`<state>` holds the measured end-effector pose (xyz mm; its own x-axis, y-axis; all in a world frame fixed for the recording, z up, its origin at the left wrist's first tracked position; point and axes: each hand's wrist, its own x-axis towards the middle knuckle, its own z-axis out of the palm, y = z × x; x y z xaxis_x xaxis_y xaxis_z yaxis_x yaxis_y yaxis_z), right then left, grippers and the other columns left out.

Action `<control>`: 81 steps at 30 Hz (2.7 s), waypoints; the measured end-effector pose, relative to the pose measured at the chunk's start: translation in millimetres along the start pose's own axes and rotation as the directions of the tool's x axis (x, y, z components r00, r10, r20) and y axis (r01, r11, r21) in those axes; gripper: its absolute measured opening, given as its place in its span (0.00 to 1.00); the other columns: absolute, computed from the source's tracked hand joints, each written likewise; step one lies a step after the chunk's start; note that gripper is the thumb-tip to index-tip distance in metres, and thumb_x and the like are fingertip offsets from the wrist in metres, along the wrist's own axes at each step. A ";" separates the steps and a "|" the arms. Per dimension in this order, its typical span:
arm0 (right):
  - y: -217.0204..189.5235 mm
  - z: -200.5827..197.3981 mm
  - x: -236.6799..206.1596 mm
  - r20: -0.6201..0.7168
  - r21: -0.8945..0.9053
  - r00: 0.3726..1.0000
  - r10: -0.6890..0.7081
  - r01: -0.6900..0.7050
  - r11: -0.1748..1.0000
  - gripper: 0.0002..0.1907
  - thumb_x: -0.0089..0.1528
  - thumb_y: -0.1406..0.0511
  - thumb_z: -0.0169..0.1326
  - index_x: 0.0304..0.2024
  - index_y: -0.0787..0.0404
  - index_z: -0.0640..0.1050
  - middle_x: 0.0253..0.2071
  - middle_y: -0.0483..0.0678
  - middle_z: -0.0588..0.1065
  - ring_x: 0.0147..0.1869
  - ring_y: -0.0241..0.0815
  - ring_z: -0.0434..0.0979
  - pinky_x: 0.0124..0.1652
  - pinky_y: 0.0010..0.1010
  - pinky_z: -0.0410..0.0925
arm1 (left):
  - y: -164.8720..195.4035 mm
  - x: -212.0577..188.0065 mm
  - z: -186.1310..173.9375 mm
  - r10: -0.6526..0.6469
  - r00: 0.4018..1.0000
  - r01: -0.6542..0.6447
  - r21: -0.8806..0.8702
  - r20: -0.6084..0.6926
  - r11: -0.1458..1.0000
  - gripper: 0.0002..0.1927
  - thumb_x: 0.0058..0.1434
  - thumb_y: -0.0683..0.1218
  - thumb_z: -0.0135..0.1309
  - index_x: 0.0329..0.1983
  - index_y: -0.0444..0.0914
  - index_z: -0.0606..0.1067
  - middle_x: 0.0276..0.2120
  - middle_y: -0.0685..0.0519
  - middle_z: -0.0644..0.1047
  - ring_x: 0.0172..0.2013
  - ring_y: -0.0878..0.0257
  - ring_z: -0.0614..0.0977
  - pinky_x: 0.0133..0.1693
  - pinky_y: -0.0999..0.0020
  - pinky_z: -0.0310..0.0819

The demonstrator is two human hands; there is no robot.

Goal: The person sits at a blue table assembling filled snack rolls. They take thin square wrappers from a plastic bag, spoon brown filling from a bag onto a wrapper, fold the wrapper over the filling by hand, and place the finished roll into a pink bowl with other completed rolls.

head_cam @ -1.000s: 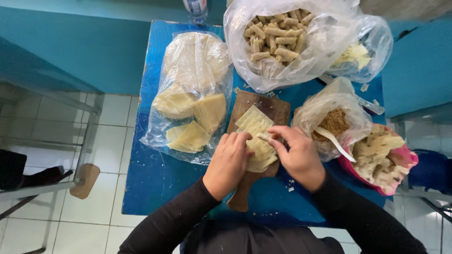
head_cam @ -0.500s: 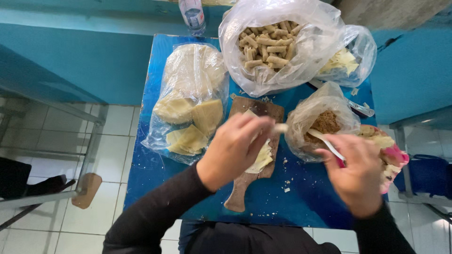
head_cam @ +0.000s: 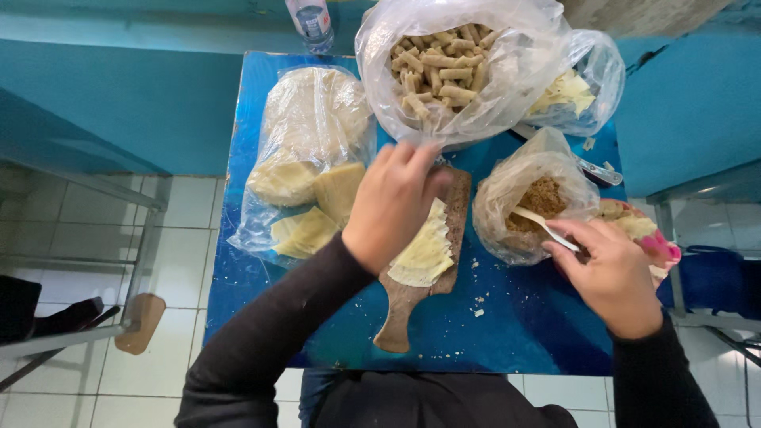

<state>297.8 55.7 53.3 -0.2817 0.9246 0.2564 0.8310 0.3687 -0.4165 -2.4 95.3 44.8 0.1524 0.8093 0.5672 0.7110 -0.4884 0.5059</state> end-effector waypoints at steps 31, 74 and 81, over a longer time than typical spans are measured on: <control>24.8 33.0 19.2 -0.131 0.359 0.970 0.205 -0.147 0.922 0.14 0.75 0.63 0.52 0.51 0.69 0.81 0.38 0.47 0.80 0.38 0.23 0.75 0.39 0.16 0.66 | 16.7 -103.7 -14.0 -0.169 0.941 0.207 -0.102 0.293 0.973 0.07 0.61 0.40 0.52 0.40 0.35 0.69 0.34 0.44 0.74 0.39 0.45 0.76 0.42 0.53 0.71; -18.2 70.7 -20.2 0.349 0.686 0.886 0.305 -0.463 0.561 0.13 0.71 0.63 0.49 0.47 0.65 0.82 0.32 0.46 0.78 0.31 0.30 0.67 0.33 0.22 0.61 | 23.4 -102.3 -11.8 -0.183 0.949 0.263 -0.321 0.259 0.910 0.19 0.60 0.36 0.53 0.55 0.34 0.70 0.40 0.43 0.76 0.42 0.46 0.80 0.44 0.55 0.75; 29.7 30.4 -32.1 -0.064 0.814 0.902 0.426 -0.200 0.546 0.12 0.82 0.64 0.48 0.47 0.64 0.78 0.34 0.47 0.77 0.28 0.29 0.69 0.30 0.18 0.60 | 22.0 -101.8 -12.1 -0.260 0.914 0.361 -0.331 0.312 0.872 0.17 0.63 0.37 0.53 0.55 0.35 0.70 0.36 0.45 0.75 0.38 0.49 0.80 0.42 0.56 0.75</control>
<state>317.0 39.8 6.2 0.1306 0.9853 0.1098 0.1197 0.0943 -0.9883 -10.6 -1.7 6.1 0.1681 0.9684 0.1842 0.4476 -0.2415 0.8610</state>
